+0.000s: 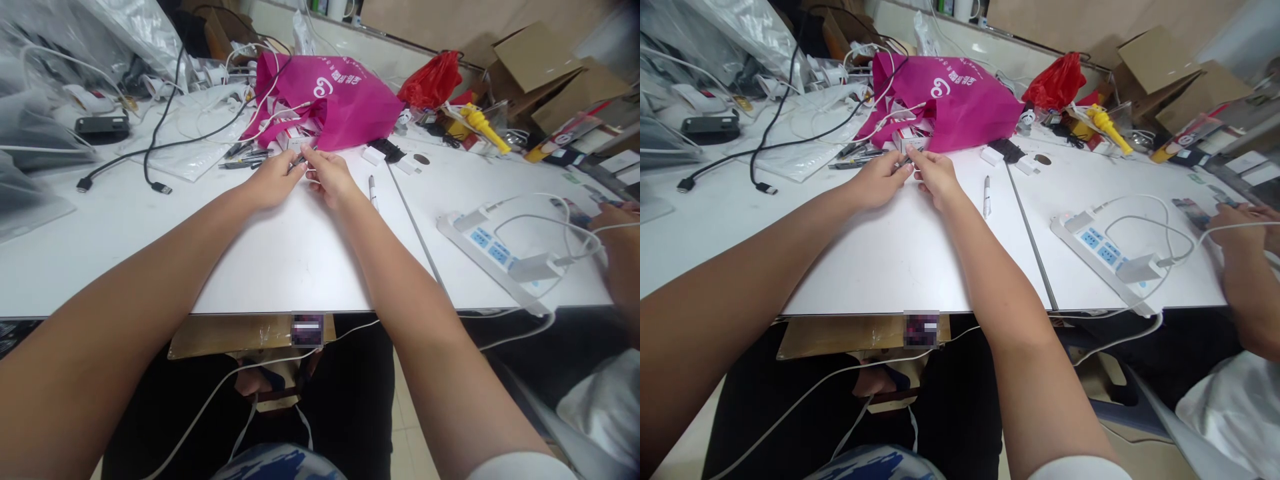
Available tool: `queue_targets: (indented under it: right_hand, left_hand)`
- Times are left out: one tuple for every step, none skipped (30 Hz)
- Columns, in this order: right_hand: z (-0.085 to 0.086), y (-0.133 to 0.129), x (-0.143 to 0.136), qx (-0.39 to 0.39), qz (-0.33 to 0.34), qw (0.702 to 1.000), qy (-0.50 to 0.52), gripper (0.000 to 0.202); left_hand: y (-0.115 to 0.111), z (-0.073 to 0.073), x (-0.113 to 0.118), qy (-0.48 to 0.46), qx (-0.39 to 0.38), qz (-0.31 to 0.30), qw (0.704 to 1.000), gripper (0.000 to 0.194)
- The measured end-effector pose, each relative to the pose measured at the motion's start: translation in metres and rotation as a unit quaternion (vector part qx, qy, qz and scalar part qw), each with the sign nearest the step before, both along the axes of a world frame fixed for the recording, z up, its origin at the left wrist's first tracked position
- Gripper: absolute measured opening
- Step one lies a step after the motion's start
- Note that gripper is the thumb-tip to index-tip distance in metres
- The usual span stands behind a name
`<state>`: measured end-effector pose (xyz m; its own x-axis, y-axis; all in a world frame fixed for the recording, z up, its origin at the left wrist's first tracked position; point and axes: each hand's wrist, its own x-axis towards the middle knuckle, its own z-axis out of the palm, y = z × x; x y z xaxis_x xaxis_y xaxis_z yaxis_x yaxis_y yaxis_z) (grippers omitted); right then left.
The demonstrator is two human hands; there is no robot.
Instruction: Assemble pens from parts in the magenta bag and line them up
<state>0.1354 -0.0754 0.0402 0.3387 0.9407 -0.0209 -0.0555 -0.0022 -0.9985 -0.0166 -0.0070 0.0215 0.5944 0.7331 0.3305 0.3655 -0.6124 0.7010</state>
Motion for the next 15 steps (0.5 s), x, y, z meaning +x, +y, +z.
queue_targets:
  right_hand:
    - [0.0004, -0.0003, -0.0002, -0.003, 0.0, 1.0, 0.0, 0.058]
    - [0.001, -0.0007, -0.0002, -0.004, 0.002, 1.0, 0.001, 0.058]
    - [0.0017, -0.0013, 0.0, -0.005, 0.007, 1.0, 0.002, 0.058]
    - [0.0024, -0.0019, 0.0004, -0.004, 0.015, 1.0, 0.002, 0.058]
    - [0.0029, -0.0025, 0.0009, -0.003, 0.024, 1.0, 0.003, 0.058]
    - [0.0032, -0.003, 0.0012, -0.002, 0.031, 1.0, 0.003, 0.058]
    - [0.0033, -0.0032, 0.0015, 0.001, 0.036, 0.999, 0.001, 0.059]
    - [0.003, -0.0032, 0.0015, 0.005, 0.037, 0.999, 0.0, 0.059]
    - [0.0026, -0.0029, 0.0013, 0.009, 0.035, 0.999, -0.001, 0.06]
    - [0.0021, -0.0025, 0.001, 0.014, 0.031, 0.999, -0.003, 0.061]
    - [0.0015, -0.002, 0.0005, 0.017, 0.024, 1.0, -0.005, 0.062]
    - [0.0009, -0.0014, 0.0001, 0.018, 0.016, 1.0, -0.008, 0.063]
    - [0.0004, -0.0008, -0.0004, 0.017, 0.008, 1.0, -0.013, 0.064]
    - [0.0, -0.0002, -0.0007, 0.015, 0.001, 1.0, -0.018, 0.064]
    - [-0.0004, 0.0004, -0.0008, 0.011, -0.006, 1.0, -0.023, 0.065]
  left_hand:
    - [0.0006, -0.0006, 0.0002, -0.001, -0.007, -0.004, 1.0, 0.023]
    - [0.001, -0.0008, 0.0005, 0.0, -0.015, -0.01, 1.0, 0.025]
    - [0.0012, -0.0005, 0.0006, 0.0, -0.023, -0.015, 1.0, 0.026]
    - [0.0012, 0.0001, 0.0007, -0.001, -0.032, -0.019, 0.999, 0.028]
    - [0.0009, 0.001, 0.0007, -0.002, -0.042, -0.021, 0.999, 0.029]
    - [0.0005, 0.002, 0.0006, -0.003, -0.052, -0.022, 0.998, 0.031]
    - [-0.0002, 0.003, 0.0005, -0.004, -0.06, -0.02, 0.998, 0.032]
    - [-0.0009, 0.0041, 0.0004, -0.004, -0.066, -0.019, 0.998, 0.034]
    - [-0.0017, 0.005, 0.0003, -0.002, -0.068, -0.018, 0.997, 0.035]
    - [-0.0026, 0.0058, 0.0003, 0.001, -0.066, -0.017, 0.998, 0.036]
    - [-0.0033, 0.0063, 0.0004, 0.005, -0.059, -0.015, 0.998, 0.036]
    - [-0.0039, 0.0066, 0.0006, 0.011, -0.049, -0.013, 0.999, 0.037]
    - [-0.0044, 0.0067, 0.0008, 0.016, -0.037, -0.009, 0.999, 0.036]
    - [-0.0047, 0.0065, 0.0011, 0.019, -0.026, -0.005, 0.999, 0.036]
    - [-0.0048, 0.0062, 0.0014, 0.021, -0.016, -0.001, 1.0, 0.035]
